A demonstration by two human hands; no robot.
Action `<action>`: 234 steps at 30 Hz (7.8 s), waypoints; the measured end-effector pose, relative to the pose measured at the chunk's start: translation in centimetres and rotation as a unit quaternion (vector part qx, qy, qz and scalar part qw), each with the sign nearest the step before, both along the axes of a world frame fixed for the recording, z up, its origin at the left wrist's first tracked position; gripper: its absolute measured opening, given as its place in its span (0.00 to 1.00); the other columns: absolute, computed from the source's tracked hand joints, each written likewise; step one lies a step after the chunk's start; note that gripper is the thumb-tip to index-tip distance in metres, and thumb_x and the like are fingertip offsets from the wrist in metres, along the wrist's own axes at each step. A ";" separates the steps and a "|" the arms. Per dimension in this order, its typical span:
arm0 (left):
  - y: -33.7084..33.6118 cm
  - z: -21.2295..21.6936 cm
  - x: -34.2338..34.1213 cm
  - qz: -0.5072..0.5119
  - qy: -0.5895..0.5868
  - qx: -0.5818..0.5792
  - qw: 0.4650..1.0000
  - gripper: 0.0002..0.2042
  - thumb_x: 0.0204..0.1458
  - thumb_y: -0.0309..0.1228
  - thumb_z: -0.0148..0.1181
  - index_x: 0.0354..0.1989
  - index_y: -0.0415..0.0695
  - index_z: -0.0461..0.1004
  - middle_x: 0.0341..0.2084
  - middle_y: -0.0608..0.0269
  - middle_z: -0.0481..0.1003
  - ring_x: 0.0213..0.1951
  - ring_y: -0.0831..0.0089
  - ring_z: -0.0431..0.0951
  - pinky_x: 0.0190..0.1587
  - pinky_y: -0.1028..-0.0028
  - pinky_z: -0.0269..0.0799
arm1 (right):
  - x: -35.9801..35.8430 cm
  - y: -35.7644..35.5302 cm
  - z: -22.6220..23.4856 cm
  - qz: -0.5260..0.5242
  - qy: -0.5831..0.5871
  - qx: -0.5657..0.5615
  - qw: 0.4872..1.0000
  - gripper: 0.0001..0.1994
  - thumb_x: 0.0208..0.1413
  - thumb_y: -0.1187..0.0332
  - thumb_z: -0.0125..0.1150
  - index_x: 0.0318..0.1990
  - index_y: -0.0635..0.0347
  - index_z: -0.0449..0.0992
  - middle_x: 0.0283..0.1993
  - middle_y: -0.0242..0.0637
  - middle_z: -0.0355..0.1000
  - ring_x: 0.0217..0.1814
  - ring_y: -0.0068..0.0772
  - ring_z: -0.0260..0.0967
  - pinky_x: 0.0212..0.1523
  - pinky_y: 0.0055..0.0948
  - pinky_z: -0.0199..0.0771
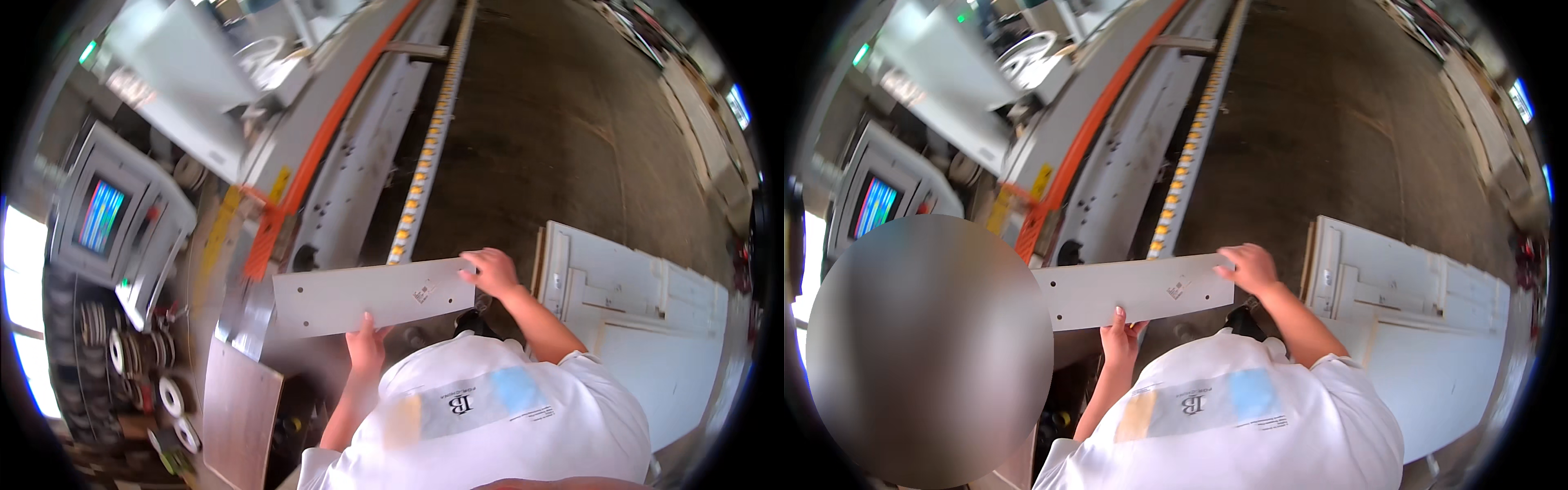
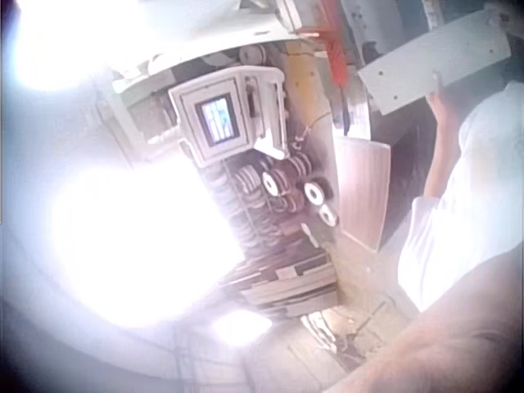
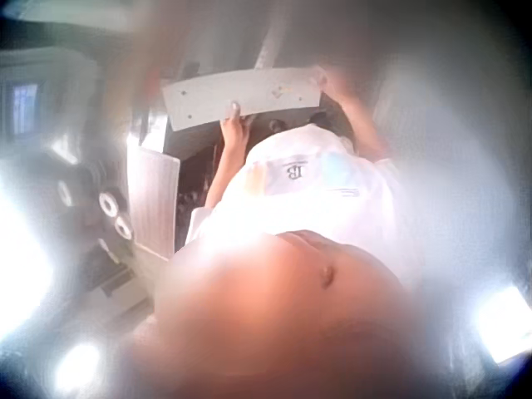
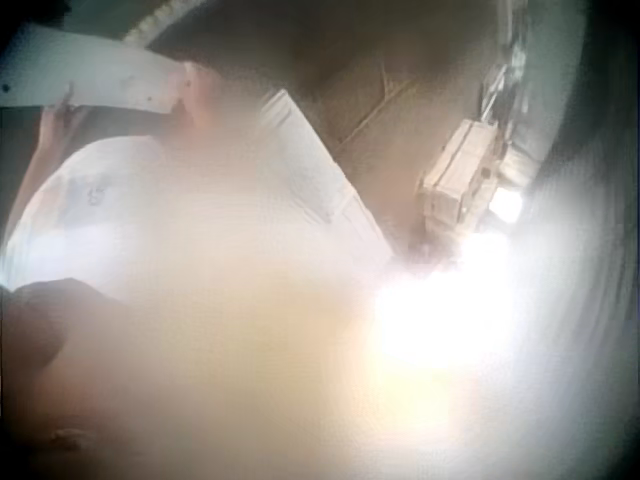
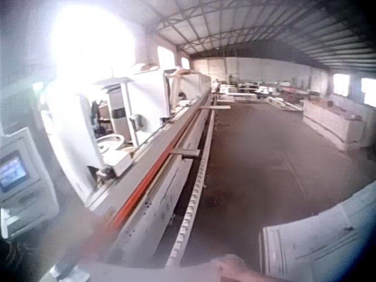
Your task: The person picks up white rectangular panels from a stack and places them onto a machine conveyor belt. They use a handheld tool to press a lever on the machine, likely to secure or process the panel, before removing it and stacking it with other processed panels. The person repeats this sequence for multiple panels.
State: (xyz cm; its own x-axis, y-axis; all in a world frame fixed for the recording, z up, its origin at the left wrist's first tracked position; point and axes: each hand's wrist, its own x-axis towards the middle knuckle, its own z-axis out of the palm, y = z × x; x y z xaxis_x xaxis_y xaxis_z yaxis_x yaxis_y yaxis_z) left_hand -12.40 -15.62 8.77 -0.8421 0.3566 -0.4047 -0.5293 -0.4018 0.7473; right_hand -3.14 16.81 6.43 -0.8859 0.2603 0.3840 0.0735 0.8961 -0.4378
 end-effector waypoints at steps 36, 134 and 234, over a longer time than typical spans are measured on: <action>-18.4 -15.0 -18.9 0.281 -0.054 0.071 0.955 0.15 0.69 0.42 0.44 0.33 0.47 0.63 0.24 0.70 0.66 0.24 0.75 0.65 0.30 0.75 0.66 | 23.2 -4.7 -14.3 -0.127 -0.444 -0.325 0.825 0.19 0.59 0.48 0.59 0.47 0.50 0.83 0.45 0.38 0.80 0.50 0.38 0.77 0.51 0.34 0.75; 25.1 -7.4 -2.7 -0.211 0.487 -0.512 0.676 0.37 0.50 0.32 0.66 0.68 0.37 0.54 0.64 0.44 0.61 0.64 0.53 0.62 0.66 0.58 0.57 | 24.0 29.2 12.7 -0.210 0.414 -0.299 0.834 0.55 0.40 0.50 0.77 0.72 0.60 0.50 0.74 0.43 0.53 0.76 0.50 0.51 0.73 0.52 0.51; 18.4 -12.5 -9.5 -0.236 0.377 -0.720 0.532 0.36 0.54 0.46 0.59 0.69 0.45 0.55 0.61 0.47 0.67 0.58 0.48 0.70 0.57 0.55 0.67 | 29.6 26.0 -21.3 -0.589 -0.374 -0.222 0.681 0.42 0.41 0.52 0.72 0.65 0.53 0.60 0.66 0.44 0.61 0.66 0.50 0.62 0.63 0.46 0.67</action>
